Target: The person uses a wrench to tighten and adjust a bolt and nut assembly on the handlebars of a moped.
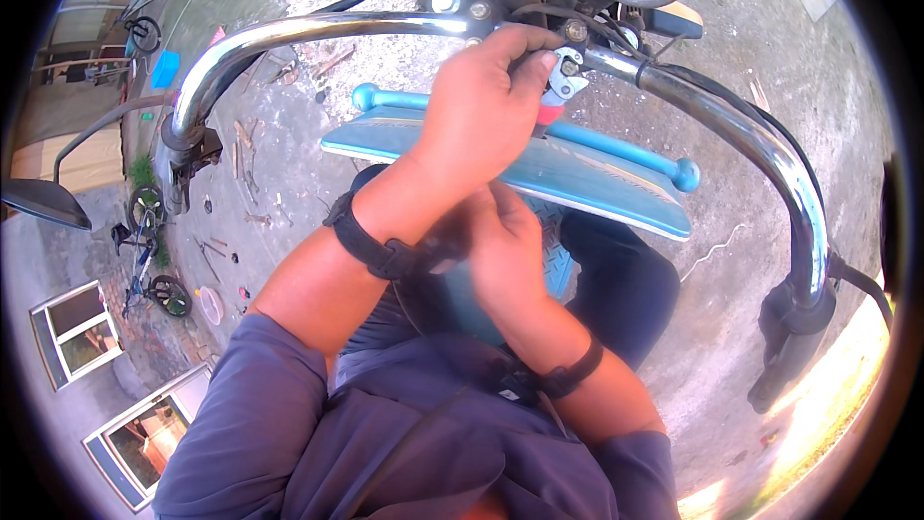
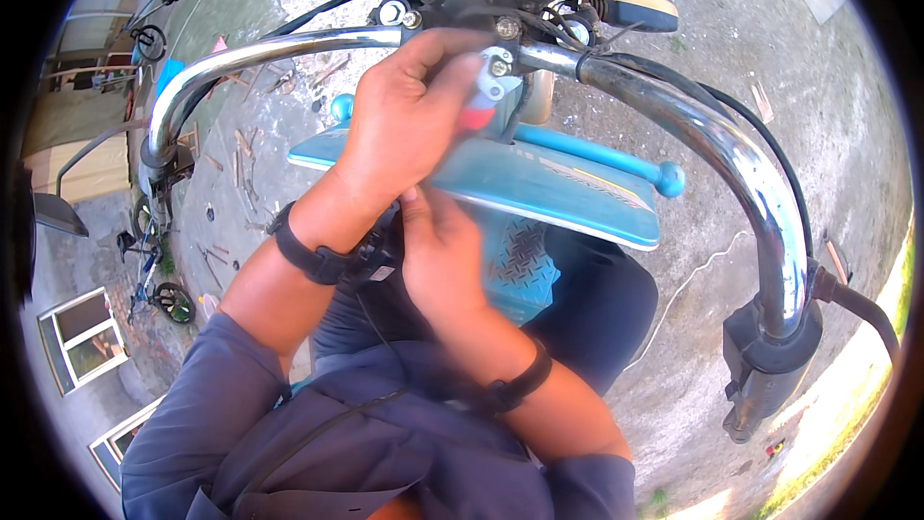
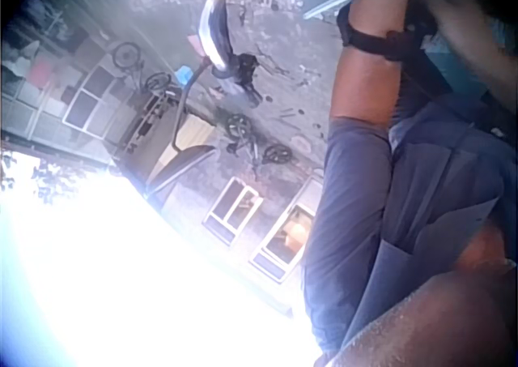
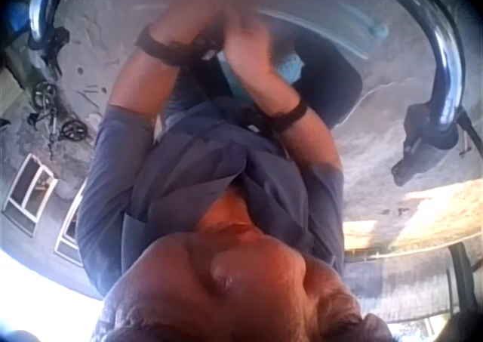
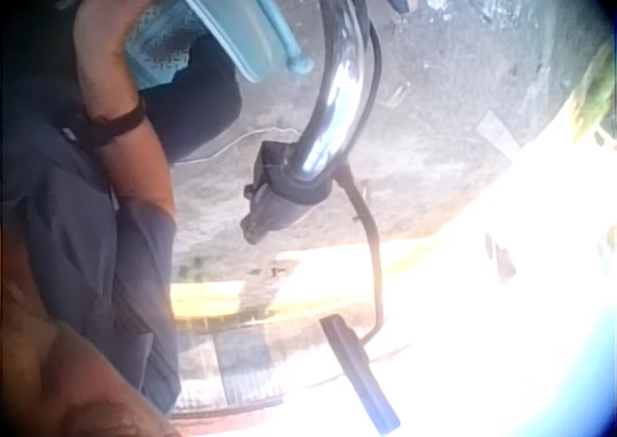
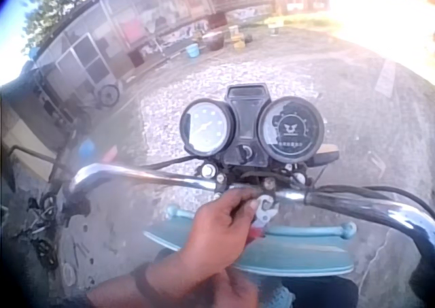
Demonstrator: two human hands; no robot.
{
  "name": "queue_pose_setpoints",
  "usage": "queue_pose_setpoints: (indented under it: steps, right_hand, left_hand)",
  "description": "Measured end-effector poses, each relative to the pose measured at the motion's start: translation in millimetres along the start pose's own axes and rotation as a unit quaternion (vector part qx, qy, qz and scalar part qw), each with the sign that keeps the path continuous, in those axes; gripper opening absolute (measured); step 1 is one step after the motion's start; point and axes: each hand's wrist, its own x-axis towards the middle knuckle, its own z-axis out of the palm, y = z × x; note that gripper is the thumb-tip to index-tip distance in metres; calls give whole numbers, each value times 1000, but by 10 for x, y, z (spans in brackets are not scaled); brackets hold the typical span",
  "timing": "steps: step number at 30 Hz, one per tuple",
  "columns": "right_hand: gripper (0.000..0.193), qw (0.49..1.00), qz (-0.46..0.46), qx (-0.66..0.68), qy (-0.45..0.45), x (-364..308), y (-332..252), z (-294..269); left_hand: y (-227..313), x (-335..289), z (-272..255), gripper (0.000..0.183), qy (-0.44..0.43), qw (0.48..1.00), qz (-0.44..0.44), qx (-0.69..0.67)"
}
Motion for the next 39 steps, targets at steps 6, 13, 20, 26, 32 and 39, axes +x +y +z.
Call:
queue_pose_setpoints:
  steps: [6,13,20,26,32,39]
  right_hand:
    - [33,1000,18,10,1,-191,-235,-212]
    - [34,993,6,-114,28,-398,-573,-834]
    - [23,949,-91,-300,41,-360,-594,-822]
    - [26,968,-58,-241,36,-381,-529,-688]
    - [33,982,-28,-183,35,-368,-496,-806]
    - [33,979,-39,-196,43,-394,-498,-824]
  left_hand:
    - [11,-3,22,27,12,997,63,34]
    - [86,-83,44,30,-18,986,-63,-156]
    - [73,-63,50,27,-14,981,-92,-173]
    - [89,-57,37,25,-15,979,-83,-184]
    - [70,-69,50,27,-13,976,-88,-197]
    - [77,-69,62,26,-14,974,-88,-206]
